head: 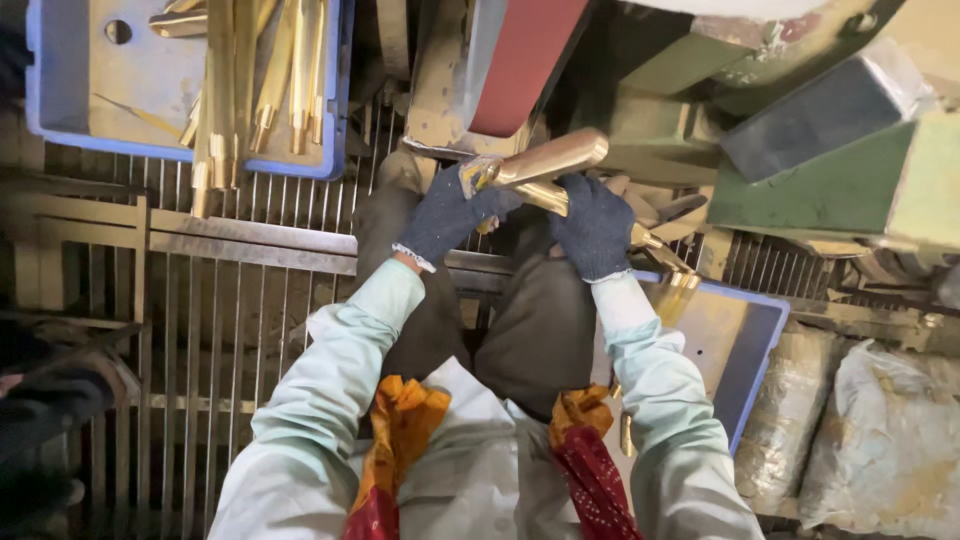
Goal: The person sits on a metal grate floor and uses a belt sander to polish brass-colored metal parts. They hold the parts with gloved hands, moving them against the rotating belt to smooth the surface. After polishing, the person removes their gloves and handles a small rectangular object, possibly a sanding block or tool, before the video ends.
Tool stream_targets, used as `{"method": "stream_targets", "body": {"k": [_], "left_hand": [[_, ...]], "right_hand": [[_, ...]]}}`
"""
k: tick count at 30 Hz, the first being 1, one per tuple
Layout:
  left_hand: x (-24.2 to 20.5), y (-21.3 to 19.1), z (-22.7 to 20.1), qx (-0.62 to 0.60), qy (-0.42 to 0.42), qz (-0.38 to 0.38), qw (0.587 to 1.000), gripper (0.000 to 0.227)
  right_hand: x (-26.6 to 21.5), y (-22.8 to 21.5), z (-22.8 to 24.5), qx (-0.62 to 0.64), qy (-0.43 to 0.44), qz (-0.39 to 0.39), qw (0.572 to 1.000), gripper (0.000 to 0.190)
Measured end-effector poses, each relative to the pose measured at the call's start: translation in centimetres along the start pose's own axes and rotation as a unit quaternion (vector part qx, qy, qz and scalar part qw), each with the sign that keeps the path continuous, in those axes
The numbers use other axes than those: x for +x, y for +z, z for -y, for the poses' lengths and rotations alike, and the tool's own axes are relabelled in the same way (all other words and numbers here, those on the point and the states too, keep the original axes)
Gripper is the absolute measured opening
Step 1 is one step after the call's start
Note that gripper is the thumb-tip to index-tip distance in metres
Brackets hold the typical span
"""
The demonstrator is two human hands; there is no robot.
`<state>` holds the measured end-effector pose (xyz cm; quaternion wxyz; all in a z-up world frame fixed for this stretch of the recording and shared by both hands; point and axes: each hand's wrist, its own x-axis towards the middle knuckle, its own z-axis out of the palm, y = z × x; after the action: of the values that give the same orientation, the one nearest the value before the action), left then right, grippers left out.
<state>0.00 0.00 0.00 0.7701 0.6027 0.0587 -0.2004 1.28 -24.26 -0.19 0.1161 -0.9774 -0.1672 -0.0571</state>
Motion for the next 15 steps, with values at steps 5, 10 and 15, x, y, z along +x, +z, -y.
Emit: {"method": "stream_targets", "body": {"k": [5, 10, 15], "left_hand": [[0.9, 0.9, -1.8, -0.024, -0.001, -0.045, 0.999, 0.052], [1.2, 1.1, -2.0, -0.052, -0.008, -0.034, 0.998, 0.047], [1.2, 0.8, -1.7, -0.077, -0.034, -0.028, 0.996, 0.044]], "right_hand": [[1.9, 0.1, -0.1, 0.002, -0.009, 0.023, 1.0, 0.036], [2.8, -1.0, 0.0, 0.025, -0.014, 0.081, 0.996, 0.035], [4.4, -3.9, 0.4, 0.06, 0.061, 0.251, 0.964, 0.043]]}}
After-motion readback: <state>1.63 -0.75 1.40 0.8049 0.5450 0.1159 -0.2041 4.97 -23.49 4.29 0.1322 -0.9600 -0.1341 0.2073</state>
